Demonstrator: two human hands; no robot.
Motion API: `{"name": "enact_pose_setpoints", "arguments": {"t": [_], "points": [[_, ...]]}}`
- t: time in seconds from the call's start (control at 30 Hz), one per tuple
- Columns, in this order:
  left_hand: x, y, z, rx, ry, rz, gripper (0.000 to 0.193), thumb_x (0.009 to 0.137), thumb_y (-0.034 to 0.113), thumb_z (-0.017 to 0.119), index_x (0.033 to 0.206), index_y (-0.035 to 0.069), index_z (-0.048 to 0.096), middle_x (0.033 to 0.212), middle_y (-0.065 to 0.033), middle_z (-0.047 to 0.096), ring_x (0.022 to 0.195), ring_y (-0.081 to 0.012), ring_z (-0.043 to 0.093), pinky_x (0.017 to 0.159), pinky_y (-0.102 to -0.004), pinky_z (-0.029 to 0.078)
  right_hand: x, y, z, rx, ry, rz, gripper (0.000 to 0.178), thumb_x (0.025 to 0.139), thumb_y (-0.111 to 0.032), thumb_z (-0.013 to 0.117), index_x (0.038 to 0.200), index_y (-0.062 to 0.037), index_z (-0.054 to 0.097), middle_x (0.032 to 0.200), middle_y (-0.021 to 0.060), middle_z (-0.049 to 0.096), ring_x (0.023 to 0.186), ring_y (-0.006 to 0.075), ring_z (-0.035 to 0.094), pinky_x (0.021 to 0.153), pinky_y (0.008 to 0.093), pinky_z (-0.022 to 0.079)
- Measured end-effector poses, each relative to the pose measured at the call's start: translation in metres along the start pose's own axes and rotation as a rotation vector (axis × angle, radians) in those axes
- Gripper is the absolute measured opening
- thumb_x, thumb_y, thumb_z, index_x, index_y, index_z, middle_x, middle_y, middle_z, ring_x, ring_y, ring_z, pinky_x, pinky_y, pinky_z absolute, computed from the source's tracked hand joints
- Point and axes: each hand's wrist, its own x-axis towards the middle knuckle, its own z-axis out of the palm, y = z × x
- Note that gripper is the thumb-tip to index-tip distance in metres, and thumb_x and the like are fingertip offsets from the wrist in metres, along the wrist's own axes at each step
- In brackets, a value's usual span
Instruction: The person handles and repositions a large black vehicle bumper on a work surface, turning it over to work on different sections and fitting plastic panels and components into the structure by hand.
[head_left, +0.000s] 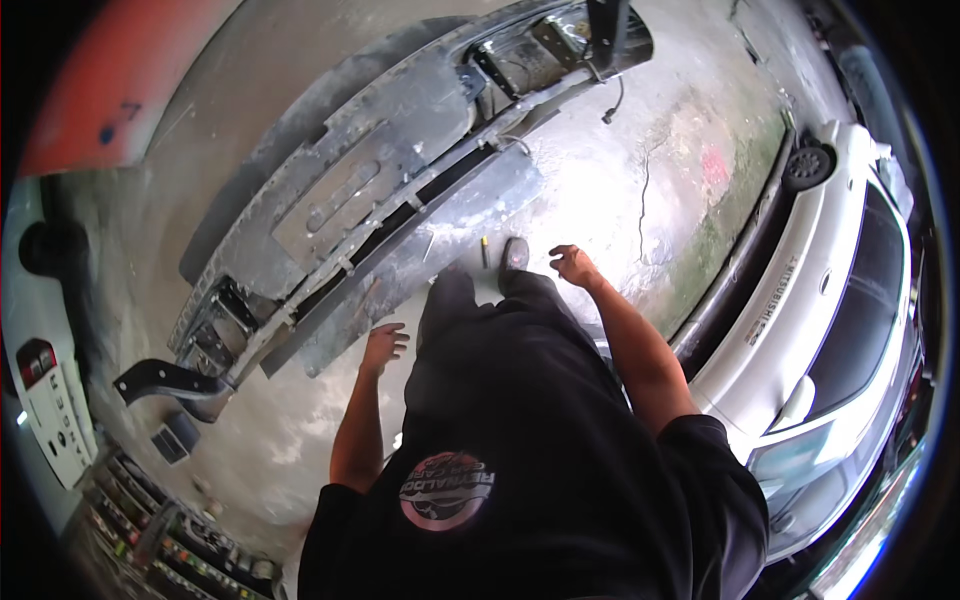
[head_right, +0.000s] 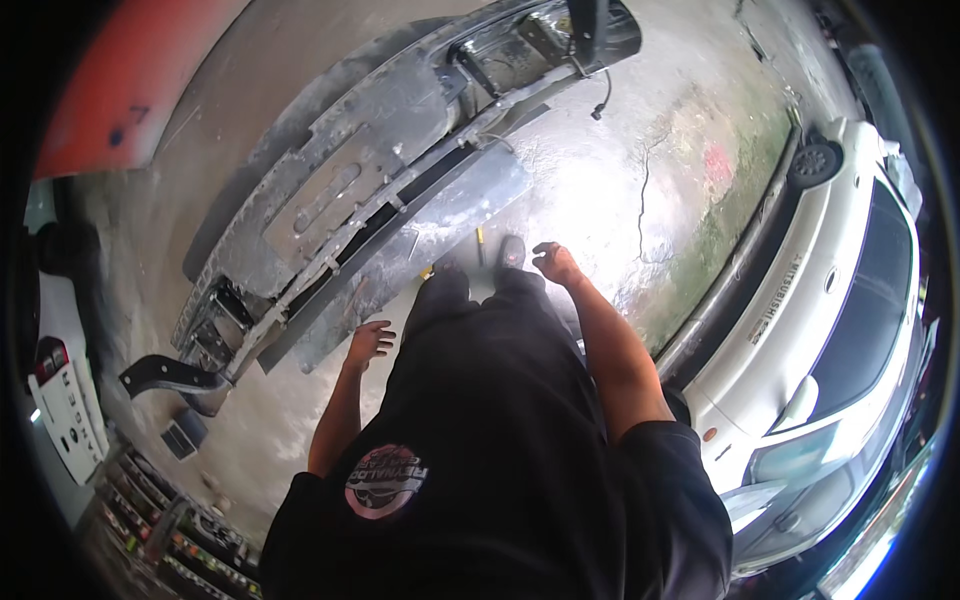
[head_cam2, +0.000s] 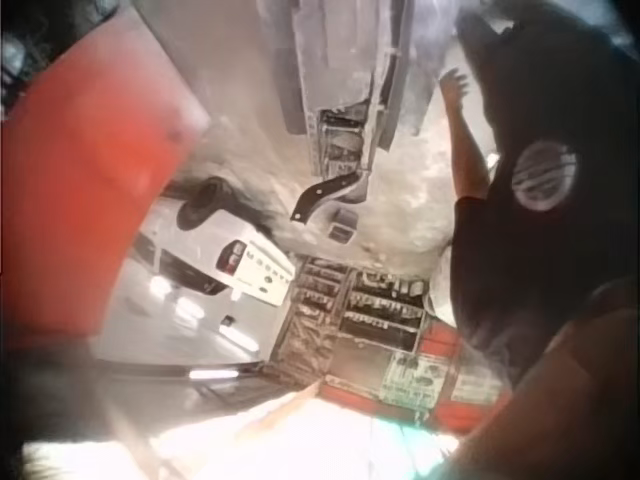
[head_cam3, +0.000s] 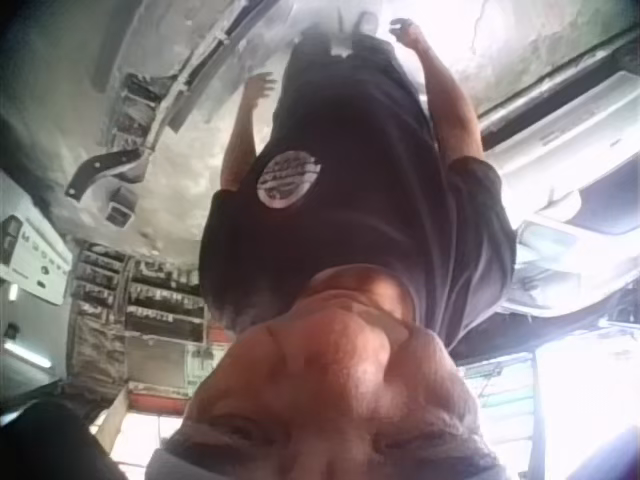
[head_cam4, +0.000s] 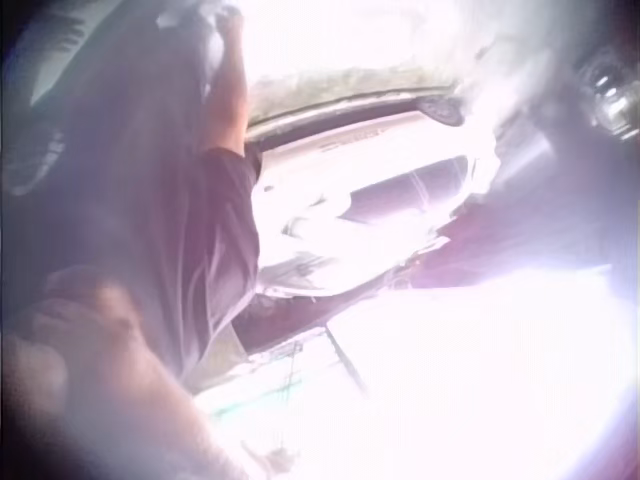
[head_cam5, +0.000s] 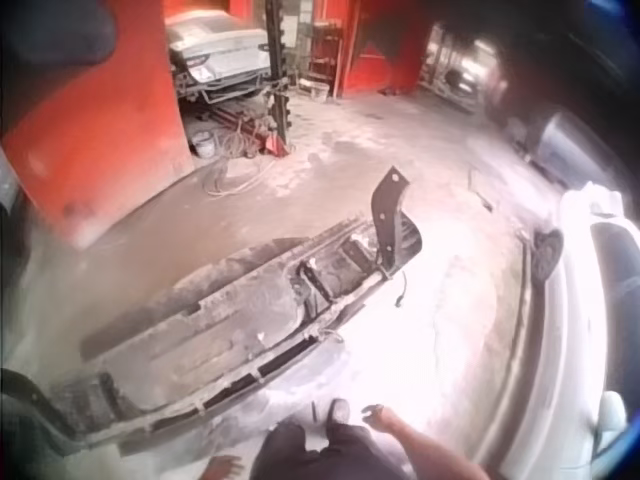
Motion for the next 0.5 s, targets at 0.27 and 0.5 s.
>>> {"name": "enact_pose_setpoints", "arguments": {"t": [0.27, 0.5], "points": [[-0.038, 0.034, 0.043, 0.064, 0.068, 0.041, 0.042, 0.098, 0.016, 0.049, 0.138, 0.003, 0.056, 0.113, -0.0147, 0.073, 0.094, -0.0255, 0.071, 0.081, -0.0413, 0.056, 0.070, -0.040, -0.028, 1.346, 0.172, 0.345, 0.049, 0.097, -0.016, 0.048, 0.141, 0.0052, 0.048, 0.120, 0.0198, 0.068, 0.107, 0.0322, 0.068, 0.089, 0.0446, 0.056], [-0.101, 0.009, 0.075, -0.008, 0.080, -0.043, 0.048, 0.096, 0.027, 0.057, 0.137, 0.002, 0.057, 0.110, -0.0143, 0.074, 0.085, -0.0201, 0.072, 0.068, -0.0311, 0.057, 0.187, -0.107, -0.045, 2.030, 0.536, 0.368, 0.035, 0.095, -0.009, 0.049, 0.128, -0.0001, 0.053, 0.124, 0.0168, 0.065, 0.111, 0.0316, 0.065, 0.089, 0.0499, 0.054]]}}
